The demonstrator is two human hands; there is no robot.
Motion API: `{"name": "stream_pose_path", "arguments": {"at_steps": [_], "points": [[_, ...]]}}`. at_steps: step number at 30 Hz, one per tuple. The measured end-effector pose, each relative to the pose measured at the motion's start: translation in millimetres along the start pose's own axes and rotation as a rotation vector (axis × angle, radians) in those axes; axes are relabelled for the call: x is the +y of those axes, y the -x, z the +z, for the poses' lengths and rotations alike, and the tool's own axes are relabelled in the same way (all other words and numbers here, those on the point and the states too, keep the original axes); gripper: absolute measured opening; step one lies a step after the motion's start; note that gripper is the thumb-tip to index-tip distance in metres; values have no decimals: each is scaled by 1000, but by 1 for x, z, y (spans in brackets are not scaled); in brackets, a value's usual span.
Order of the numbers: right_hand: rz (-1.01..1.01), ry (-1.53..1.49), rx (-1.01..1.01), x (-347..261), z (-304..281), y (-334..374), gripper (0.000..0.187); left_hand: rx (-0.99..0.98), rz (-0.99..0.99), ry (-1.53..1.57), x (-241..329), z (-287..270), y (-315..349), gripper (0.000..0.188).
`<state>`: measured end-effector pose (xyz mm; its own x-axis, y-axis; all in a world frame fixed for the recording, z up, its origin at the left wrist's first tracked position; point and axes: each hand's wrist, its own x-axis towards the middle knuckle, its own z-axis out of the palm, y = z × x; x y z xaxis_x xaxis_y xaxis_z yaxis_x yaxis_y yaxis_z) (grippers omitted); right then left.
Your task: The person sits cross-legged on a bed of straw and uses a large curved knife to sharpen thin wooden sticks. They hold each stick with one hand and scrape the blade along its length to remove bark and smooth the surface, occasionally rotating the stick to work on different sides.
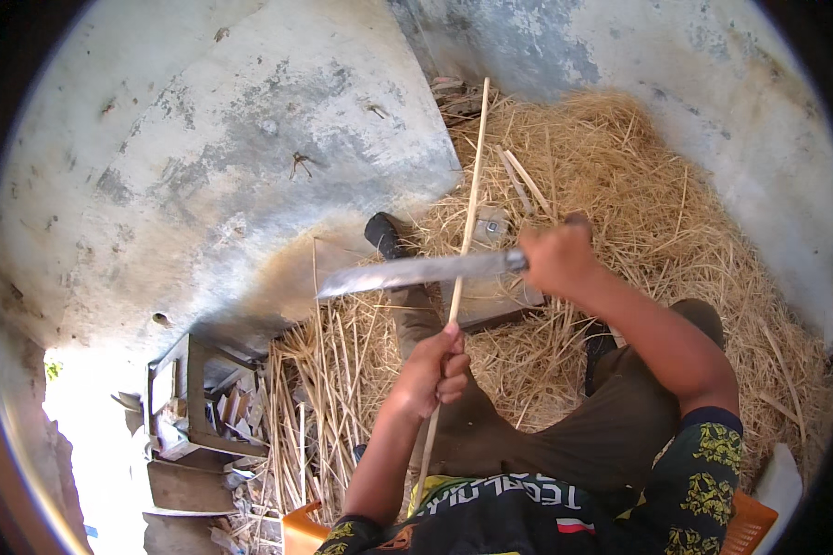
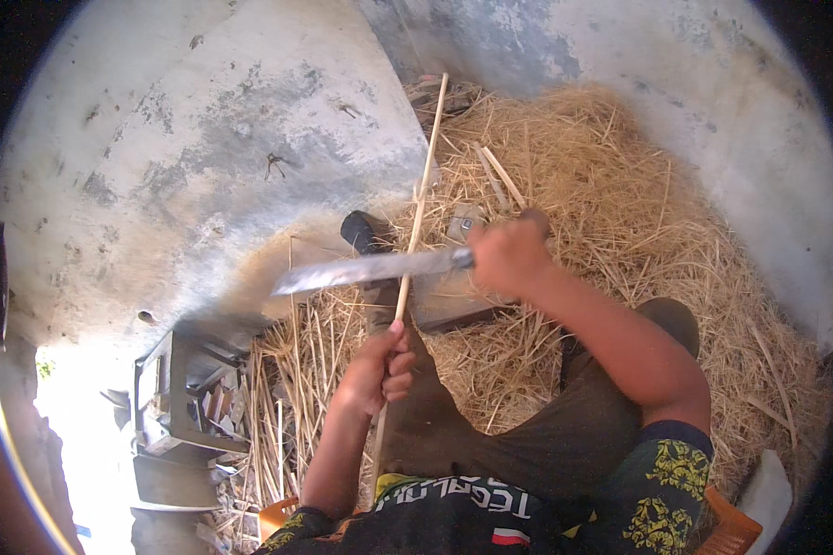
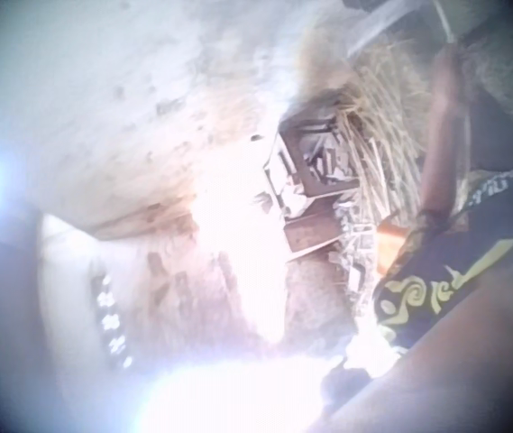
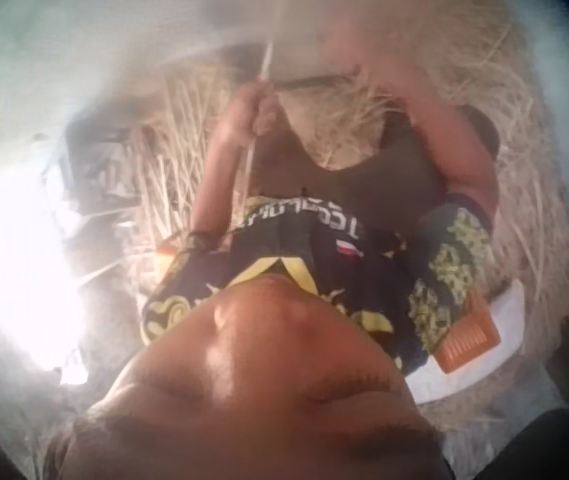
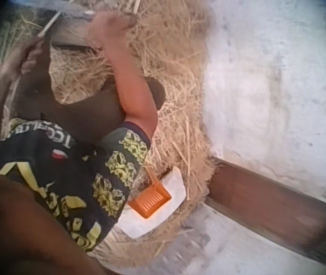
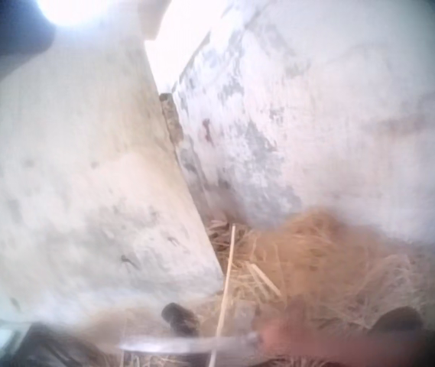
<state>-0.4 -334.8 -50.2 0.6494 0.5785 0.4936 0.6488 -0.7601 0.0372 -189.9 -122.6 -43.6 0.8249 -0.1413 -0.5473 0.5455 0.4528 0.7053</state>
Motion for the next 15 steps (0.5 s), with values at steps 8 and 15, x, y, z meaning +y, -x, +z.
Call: {"name": "stream_pose_path", "arguments": {"at_steps": [8, 15], "points": [[421, 27, -286, 10, -23, -16, 20, -108, -46, 62, -15, -5, 5, 38], [386, -304, -330, 22, -10, -9, 25, -125, -56, 98, -19, -6, 3, 40]]}}
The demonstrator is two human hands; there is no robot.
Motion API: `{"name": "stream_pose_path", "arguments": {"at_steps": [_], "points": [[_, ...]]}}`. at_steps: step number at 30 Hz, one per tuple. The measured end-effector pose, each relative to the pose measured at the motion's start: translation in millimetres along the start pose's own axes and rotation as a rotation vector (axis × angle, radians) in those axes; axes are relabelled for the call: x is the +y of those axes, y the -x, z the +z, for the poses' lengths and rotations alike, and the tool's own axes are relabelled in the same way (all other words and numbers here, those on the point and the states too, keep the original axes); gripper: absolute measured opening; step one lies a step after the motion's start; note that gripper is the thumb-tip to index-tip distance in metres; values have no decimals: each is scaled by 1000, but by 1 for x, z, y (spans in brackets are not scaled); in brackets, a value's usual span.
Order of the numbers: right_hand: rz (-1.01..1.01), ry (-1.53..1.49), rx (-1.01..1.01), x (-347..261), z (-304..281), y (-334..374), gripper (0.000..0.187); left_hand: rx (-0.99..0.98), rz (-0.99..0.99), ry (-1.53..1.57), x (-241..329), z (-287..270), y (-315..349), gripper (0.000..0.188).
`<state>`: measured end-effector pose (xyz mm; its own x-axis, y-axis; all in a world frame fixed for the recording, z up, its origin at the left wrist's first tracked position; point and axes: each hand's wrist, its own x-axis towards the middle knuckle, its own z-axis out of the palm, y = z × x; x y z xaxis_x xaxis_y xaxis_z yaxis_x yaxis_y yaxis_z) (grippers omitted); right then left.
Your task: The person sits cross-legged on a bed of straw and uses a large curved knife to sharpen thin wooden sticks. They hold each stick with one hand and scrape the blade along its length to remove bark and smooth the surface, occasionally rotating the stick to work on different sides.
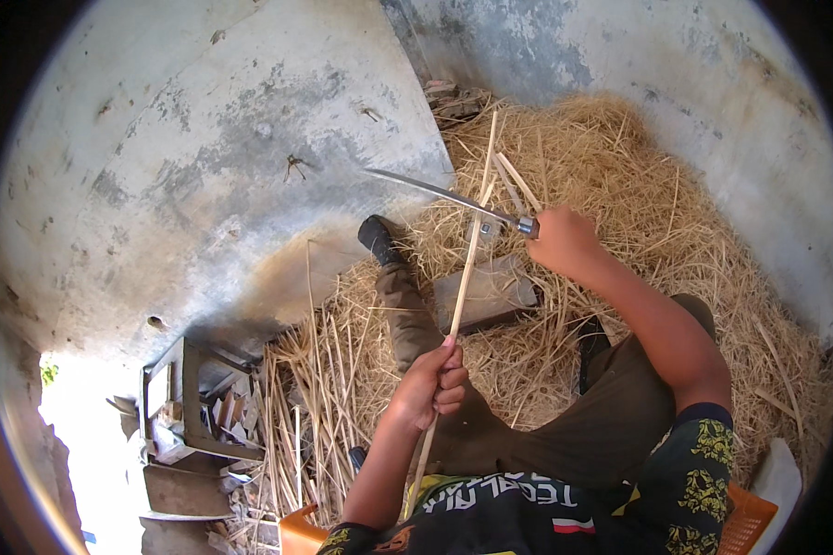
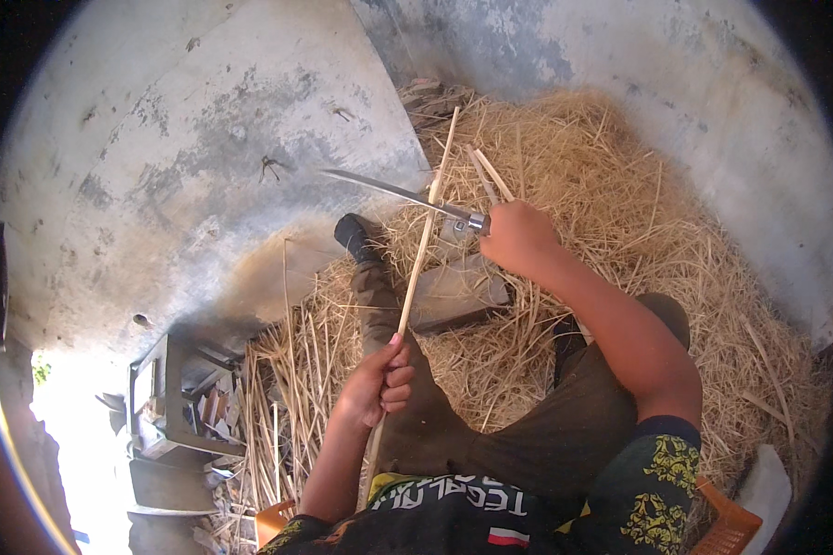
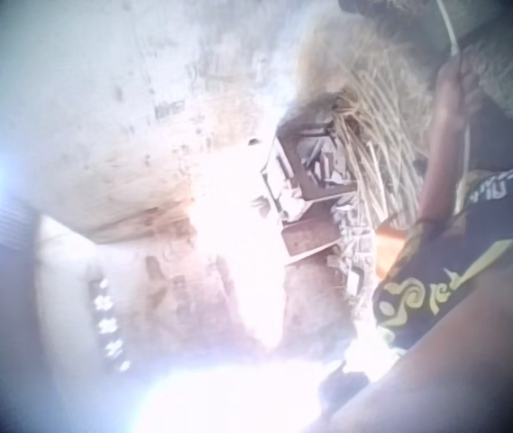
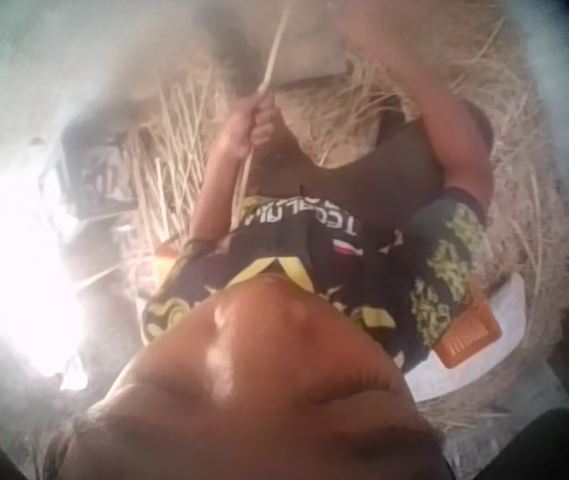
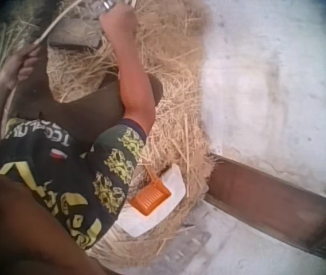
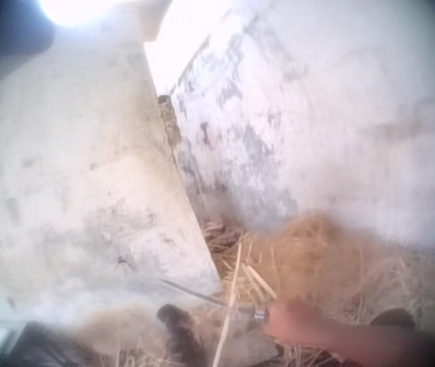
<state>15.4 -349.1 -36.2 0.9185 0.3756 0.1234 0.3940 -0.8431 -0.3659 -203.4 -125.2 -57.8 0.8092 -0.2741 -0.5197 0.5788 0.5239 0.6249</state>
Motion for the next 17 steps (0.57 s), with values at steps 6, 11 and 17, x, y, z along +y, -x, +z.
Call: {"name": "stream_pose_path", "arguments": {"at_steps": [6, 11, 17], "points": [[-49, 90, 37, -26, 4, 14, 22, -20, 32, 12, 2, -5, -8, 39], [-482, 469, 188, -20, 29, 20, 19, -8, 64, -35, 8, 4, -8, 39], [209, 391, -43, -5, -19, -21, 18, 88, 20, -169, -7, 23, 22, 45]]}}
